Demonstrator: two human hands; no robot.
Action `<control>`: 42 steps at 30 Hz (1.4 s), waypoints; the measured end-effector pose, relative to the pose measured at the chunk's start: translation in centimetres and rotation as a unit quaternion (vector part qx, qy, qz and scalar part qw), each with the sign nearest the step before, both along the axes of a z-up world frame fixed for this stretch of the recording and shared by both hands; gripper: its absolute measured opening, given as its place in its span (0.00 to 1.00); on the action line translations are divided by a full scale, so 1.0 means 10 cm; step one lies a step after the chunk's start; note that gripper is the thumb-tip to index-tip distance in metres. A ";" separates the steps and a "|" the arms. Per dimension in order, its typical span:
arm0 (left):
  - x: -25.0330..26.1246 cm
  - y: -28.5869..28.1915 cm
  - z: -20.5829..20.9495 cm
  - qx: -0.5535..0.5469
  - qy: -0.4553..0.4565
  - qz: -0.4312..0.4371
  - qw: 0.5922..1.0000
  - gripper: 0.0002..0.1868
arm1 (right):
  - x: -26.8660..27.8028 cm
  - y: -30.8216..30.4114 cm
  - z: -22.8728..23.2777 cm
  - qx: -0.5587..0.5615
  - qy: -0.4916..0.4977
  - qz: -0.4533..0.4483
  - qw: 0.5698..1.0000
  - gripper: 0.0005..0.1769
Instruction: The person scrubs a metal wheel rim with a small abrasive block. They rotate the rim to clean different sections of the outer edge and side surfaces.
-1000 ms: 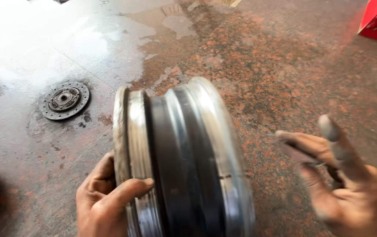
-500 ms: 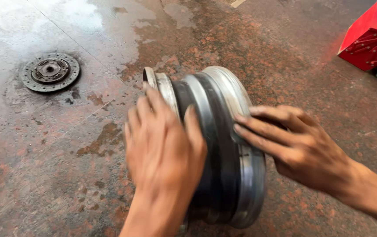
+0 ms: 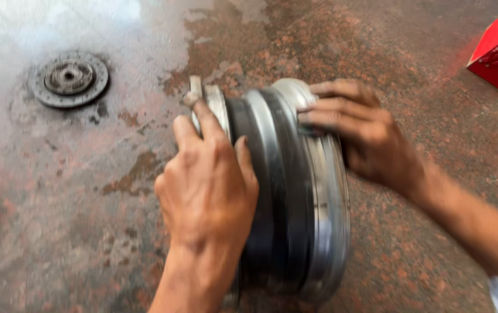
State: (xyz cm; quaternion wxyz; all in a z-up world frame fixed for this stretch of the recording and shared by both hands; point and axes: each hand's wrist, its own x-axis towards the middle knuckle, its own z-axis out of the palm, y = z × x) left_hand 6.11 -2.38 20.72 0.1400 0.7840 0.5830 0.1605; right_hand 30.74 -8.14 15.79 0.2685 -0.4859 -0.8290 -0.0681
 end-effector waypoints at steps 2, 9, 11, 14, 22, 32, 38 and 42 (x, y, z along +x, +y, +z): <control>0.02 0.02 0.02 -0.002 -0.001 0.000 1.000 0.41 | -0.13 -0.32 -0.12 0.042 0.018 0.015 0.999 0.18; 0.02 -0.03 0.02 -0.055 0.044 0.012 0.997 0.40 | 0.07 0.04 -0.20 0.032 0.062 -0.024 0.997 0.11; 0.02 -0.05 0.02 -0.038 0.040 0.008 0.998 0.41 | -0.06 -0.16 -0.26 0.059 0.061 -0.030 0.996 0.11; -0.02 -0.07 -0.01 -0.005 0.034 0.008 0.999 0.42 | -0.28 -0.59 -0.31 0.072 0.080 -0.024 0.994 0.09; 0.02 -0.03 0.02 -0.018 0.028 0.010 0.999 0.41 | -0.25 -0.41 -0.32 0.077 0.076 -0.038 0.993 0.08; 0.05 -0.05 0.04 -0.035 0.024 0.013 0.999 0.42 | 0.15 0.13 -0.44 0.116 0.019 0.037 0.992 0.11; -0.01 -0.13 0.01 -0.036 0.014 0.010 0.999 0.41 | 0.22 0.35 -0.32 0.025 0.044 0.018 0.999 0.14; -0.04 -0.10 0.04 -0.057 0.025 0.008 0.998 0.44 | -0.08 -0.10 -0.35 0.065 0.079 0.029 0.994 0.11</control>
